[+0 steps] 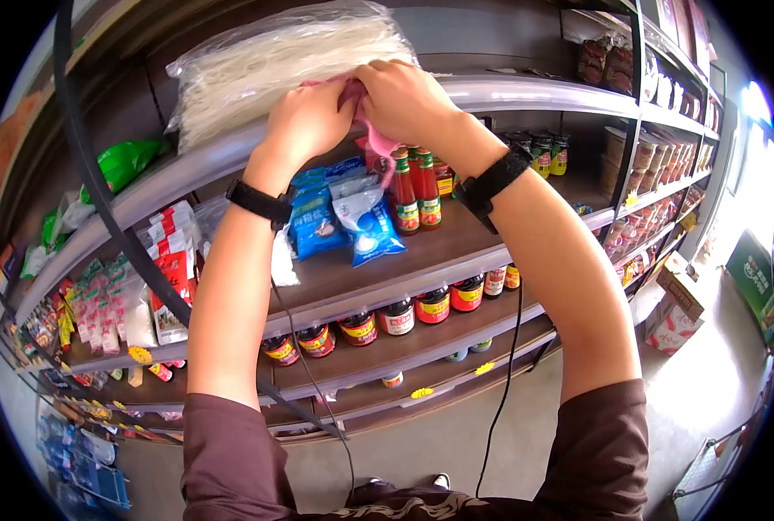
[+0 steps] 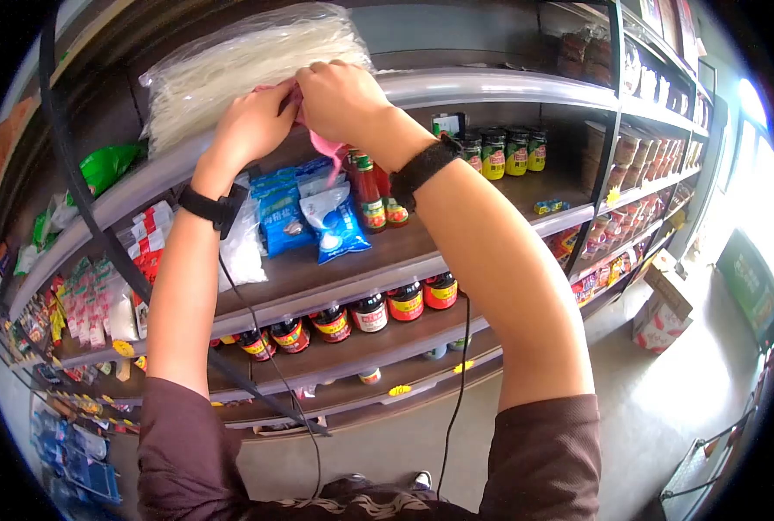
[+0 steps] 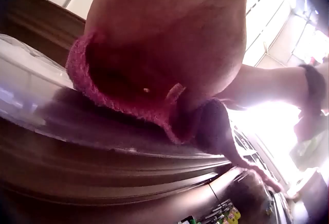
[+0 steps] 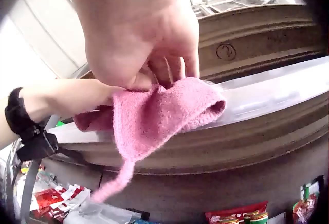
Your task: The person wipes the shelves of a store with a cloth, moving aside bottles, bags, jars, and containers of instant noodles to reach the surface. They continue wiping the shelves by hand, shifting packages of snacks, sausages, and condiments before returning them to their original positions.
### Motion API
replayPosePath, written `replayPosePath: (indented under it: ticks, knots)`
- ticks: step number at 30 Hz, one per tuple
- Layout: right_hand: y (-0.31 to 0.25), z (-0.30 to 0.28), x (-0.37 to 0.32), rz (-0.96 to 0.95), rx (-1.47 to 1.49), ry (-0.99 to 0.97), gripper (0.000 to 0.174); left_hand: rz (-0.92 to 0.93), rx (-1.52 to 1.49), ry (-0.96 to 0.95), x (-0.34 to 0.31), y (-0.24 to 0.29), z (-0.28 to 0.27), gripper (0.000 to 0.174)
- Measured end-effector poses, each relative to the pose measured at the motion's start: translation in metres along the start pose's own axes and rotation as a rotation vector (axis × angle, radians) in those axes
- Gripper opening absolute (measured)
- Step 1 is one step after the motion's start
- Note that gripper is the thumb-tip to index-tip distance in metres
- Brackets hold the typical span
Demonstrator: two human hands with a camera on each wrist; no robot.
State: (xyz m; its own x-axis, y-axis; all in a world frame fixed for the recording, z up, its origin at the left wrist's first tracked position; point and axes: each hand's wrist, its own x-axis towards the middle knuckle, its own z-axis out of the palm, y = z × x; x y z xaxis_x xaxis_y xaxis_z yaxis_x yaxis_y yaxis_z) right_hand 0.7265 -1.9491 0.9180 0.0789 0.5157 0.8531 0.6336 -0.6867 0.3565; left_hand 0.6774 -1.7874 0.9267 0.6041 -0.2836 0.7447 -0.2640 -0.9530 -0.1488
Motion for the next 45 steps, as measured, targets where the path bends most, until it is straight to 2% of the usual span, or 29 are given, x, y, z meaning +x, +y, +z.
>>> replayPosePath:
  ticks: [1,3,5,6,8,9,11,15,19,21,23,25,26,31,33,34,35,37,41,42,45]
  knots:
    - [0.003,-0.006,-0.002,0.158,0.069,-0.141,0.024,0.006,0.001,0.003,0.002,0.004,0.002,0.032]
    - [0.013,-0.013,-0.005,0.173,0.089,-0.158,0.022,0.051,0.084,0.056,0.006,0.009,0.007,0.035]
    - [0.021,-0.016,-0.002,0.173,0.059,-0.259,0.016,0.060,0.070,0.053,0.011,0.013,0.010,0.036]
    - [0.027,-0.013,-0.003,0.173,0.048,-0.254,0.016,0.067,0.054,0.042,0.013,0.015,0.011,0.038]
    - [0.041,-0.009,-0.005,0.046,0.228,-0.085,0.013,0.085,0.063,0.068,0.014,0.018,0.013,0.039]
    - [0.046,-0.012,-0.006,0.049,0.216,-0.089,0.013,0.097,0.075,0.076,0.014,0.019,0.014,0.041]
    - [0.056,-0.020,-0.005,-0.020,0.065,0.001,0.024,0.082,0.075,0.050,0.019,0.022,0.017,0.041]
    - [0.068,-0.026,-0.002,-0.141,-0.375,0.009,0.018,0.073,0.087,-0.011,0.027,0.041,0.023,0.049]
    - [0.056,-0.033,0.001,-0.110,-0.480,-0.113,0.018,0.141,0.054,0.101,0.040,0.050,0.042,0.043]
    - [0.058,-0.022,-0.003,0.030,-0.001,-0.203,0.018,0.178,0.011,0.122,0.048,0.053,0.052,0.037]
    - [0.067,-0.016,-0.012,0.047,0.004,-0.209,0.018,0.192,-0.066,0.180,0.048,0.054,0.056,0.031]
    - [0.074,-0.016,-0.021,0.073,0.164,-0.114,0.021,0.164,-0.037,0.228,0.049,0.057,0.054,0.027]
    - [0.079,-0.018,-0.026,0.106,0.183,-0.160,0.028,0.216,-0.060,0.273,0.046,0.057,0.054,0.030]
    - [0.092,-0.011,-0.036,0.055,0.193,-0.155,0.031,0.221,0.051,0.270,0.051,0.066,0.061,0.034]
    - [0.098,-0.004,-0.043,-0.019,0.102,-0.039,0.034,0.104,0.100,0.102,0.055,0.073,0.057,0.036]
    - [0.100,-0.004,-0.050,0.093,0.030,-0.056,0.039,0.102,0.106,0.076,0.055,0.077,0.054,0.038]
    - [0.106,-0.004,-0.056,0.094,0.041,-0.046,0.039,0.101,0.121,0.072,0.055,0.082,0.055,0.038]
    - [0.125,-0.006,-0.065,0.125,-0.050,-0.061,0.043,0.143,0.084,0.109,0.062,0.094,0.058,0.040]
    - [0.174,-0.011,-0.089,0.088,0.064,0.034,0.043,0.136,0.108,0.150,0.085,0.128,0.081,0.047]
    - [0.186,-0.014,-0.096,0.089,0.068,0.042,0.043,0.044,0.092,0.033,0.088,0.147,0.074,0.043]
    - [0.226,-0.020,-0.118,0.077,0.103,0.108,0.039,0.006,0.032,-0.011,0.113,0.176,0.087,0.045]
